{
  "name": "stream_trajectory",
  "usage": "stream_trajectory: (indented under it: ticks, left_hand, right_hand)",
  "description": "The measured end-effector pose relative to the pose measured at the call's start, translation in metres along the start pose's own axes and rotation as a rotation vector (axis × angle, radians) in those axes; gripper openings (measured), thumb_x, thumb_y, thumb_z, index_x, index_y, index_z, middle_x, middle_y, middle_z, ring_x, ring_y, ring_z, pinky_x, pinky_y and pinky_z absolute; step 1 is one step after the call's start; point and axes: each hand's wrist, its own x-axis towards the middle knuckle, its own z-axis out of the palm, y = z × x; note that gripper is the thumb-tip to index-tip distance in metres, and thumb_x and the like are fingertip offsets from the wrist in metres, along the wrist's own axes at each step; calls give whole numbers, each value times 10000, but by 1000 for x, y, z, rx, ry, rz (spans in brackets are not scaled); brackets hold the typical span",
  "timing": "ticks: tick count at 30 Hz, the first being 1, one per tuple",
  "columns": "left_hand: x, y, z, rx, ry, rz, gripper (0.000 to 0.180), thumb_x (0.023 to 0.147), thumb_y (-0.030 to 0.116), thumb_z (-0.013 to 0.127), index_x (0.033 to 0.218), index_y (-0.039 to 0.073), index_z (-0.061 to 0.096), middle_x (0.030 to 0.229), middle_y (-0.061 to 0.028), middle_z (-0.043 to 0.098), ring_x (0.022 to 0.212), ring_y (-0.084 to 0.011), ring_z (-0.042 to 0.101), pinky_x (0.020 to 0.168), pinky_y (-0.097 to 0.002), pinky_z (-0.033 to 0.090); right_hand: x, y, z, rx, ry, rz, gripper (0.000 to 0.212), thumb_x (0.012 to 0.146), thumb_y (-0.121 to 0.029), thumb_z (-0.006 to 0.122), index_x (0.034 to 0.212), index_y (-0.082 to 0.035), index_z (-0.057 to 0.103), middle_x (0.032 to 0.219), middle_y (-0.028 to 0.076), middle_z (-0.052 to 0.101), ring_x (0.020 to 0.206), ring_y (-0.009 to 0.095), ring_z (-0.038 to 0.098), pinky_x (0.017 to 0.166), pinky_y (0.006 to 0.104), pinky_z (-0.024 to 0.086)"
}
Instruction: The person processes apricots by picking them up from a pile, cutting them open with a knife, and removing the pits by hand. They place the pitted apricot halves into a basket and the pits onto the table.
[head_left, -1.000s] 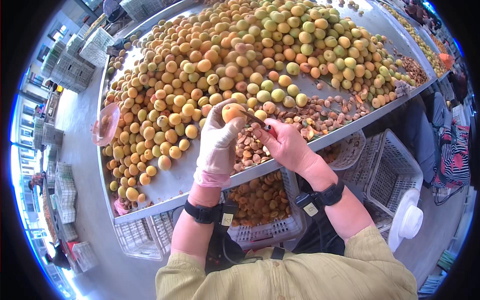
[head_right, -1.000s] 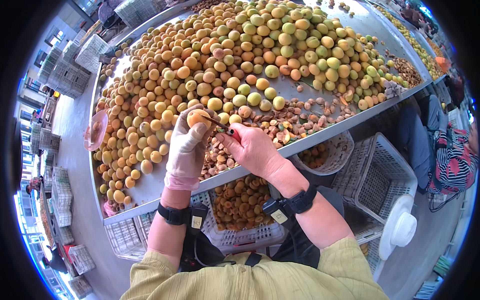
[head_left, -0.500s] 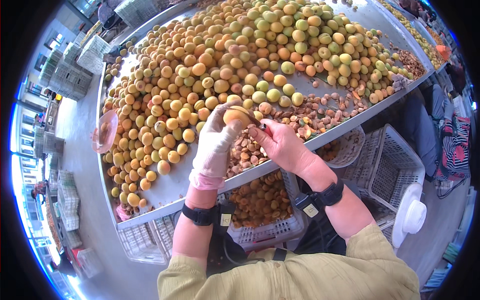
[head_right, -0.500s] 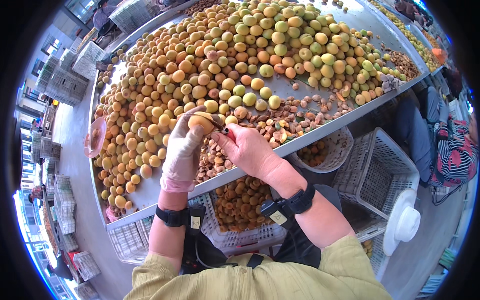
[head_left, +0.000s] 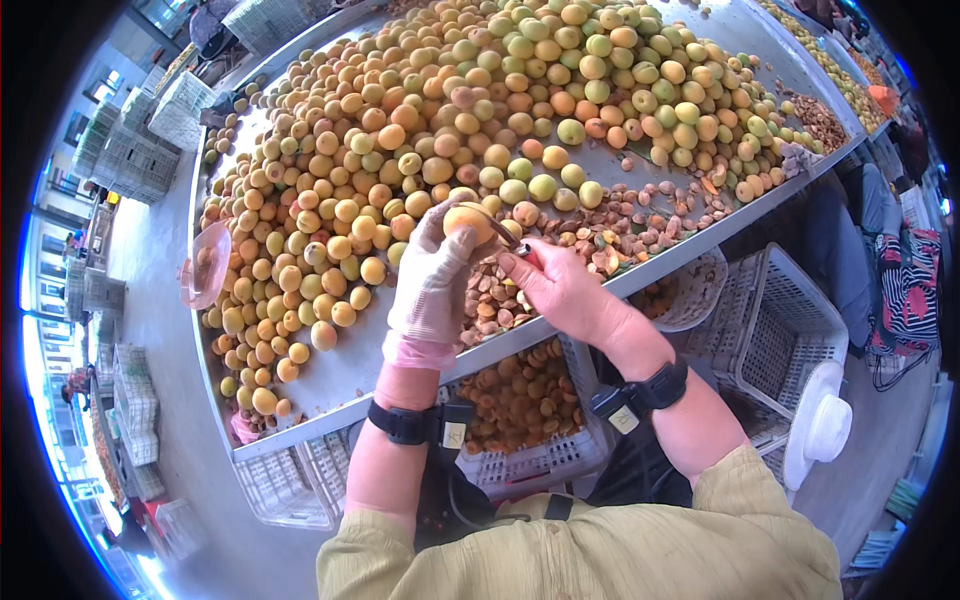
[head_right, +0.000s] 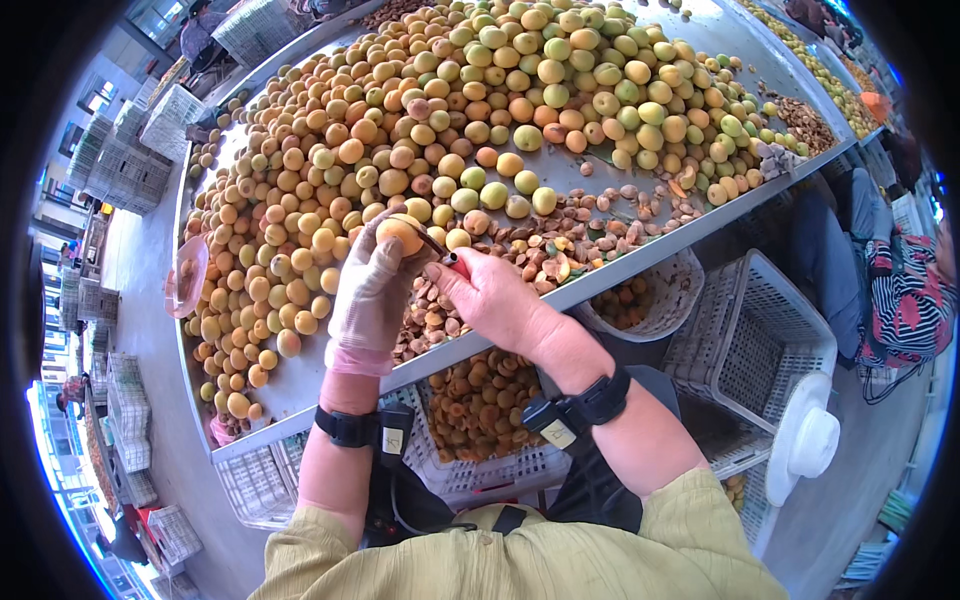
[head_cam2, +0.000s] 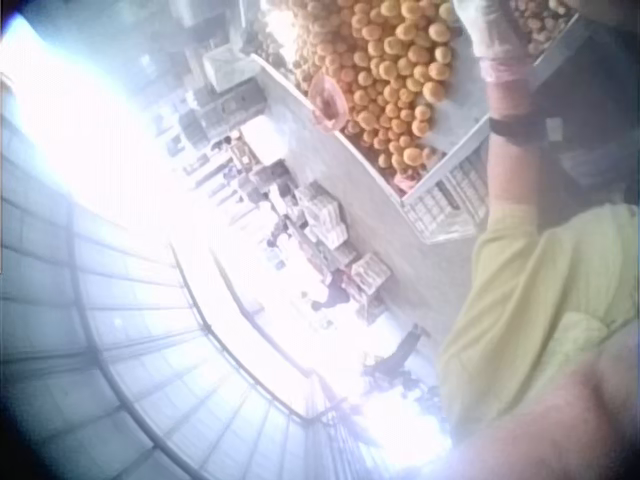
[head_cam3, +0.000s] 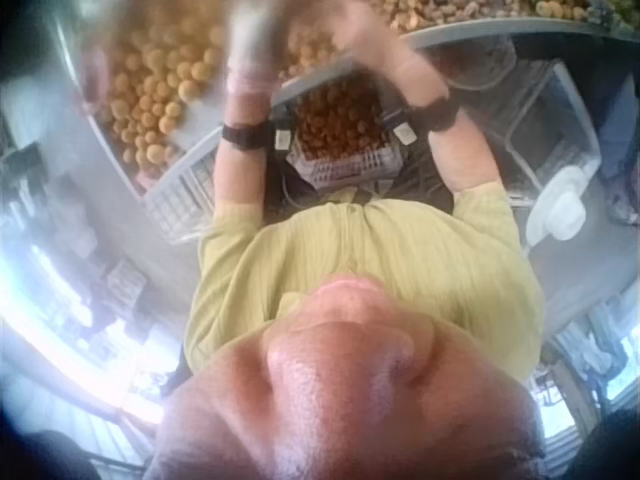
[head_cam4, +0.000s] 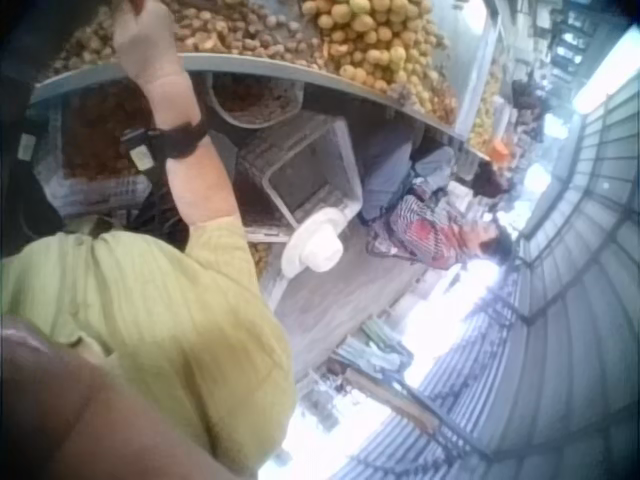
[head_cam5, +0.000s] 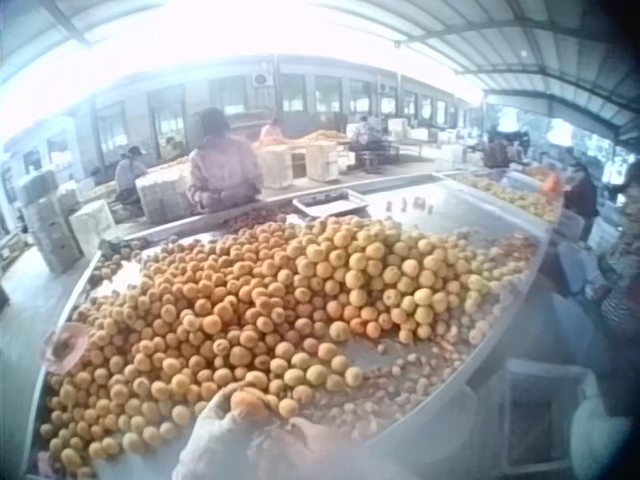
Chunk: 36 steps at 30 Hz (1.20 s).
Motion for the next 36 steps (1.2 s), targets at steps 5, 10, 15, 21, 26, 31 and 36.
stream_trajectory:
  ticks: [5,10,15,21,26,31,36]
  left_hand:
    - [1,-9,9,-143,-19,-23,418,945,262,660,1264,33,517,1138,-53,596,1083,-187,580,954,-329,481]
    - [5,-1,6,190,24,47,543,901,330,712,1262,-12,495,1134,-91,590,1088,-205,593,972,-329,479]
    - [3,-16,9,-284,98,-90,434,926,285,688,1239,23,542,1140,-62,614,1074,-192,598,965,-360,486]
    - [11,-3,-3,296,137,140,472,870,105,722,1282,-14,526,1148,-72,615,1032,-130,594,911,-263,491]
    - [4,-10,-1,195,110,95,392,930,218,682,1225,-3,552,1150,-72,620,1023,-157,605,916,-293,496]
    - [-4,-16,2,-58,148,7,422,960,346,630,1228,28,561,1109,-89,658,1046,-214,631,933,-352,512]
    - [-1,-4,-1,-326,226,-25,440,933,405,649,1193,57,579,1143,-91,643,1093,-243,609,983,-398,485]
  right_hand:
    - [-1,2,21,-16,176,-93,352,997,-309,574,916,33,551,701,110,610,645,190,583,612,345,465]
    - [-2,3,16,92,103,-71,334,1005,-286,560,928,39,558,712,91,621,690,205,632,630,352,479]
    - [-1,3,29,-24,170,-49,343,1004,-300,549,944,39,550,740,134,643,737,262,666,662,365,498]
    - [1,9,14,-79,132,-79,313,990,-292,564,946,17,534,745,160,652,616,290,657,567,392,506]
    - [-3,4,26,-258,232,-125,241,937,-242,610,961,-6,564,748,220,648,746,428,636,639,476,501]
    - [-1,-5,34,-372,249,-114,259,953,-259,593,996,-7,554,727,217,635,721,424,641,599,457,478]
    - [-3,1,37,-435,169,-133,299,961,-293,602,1044,-8,564,715,164,633,668,351,635,599,419,482]
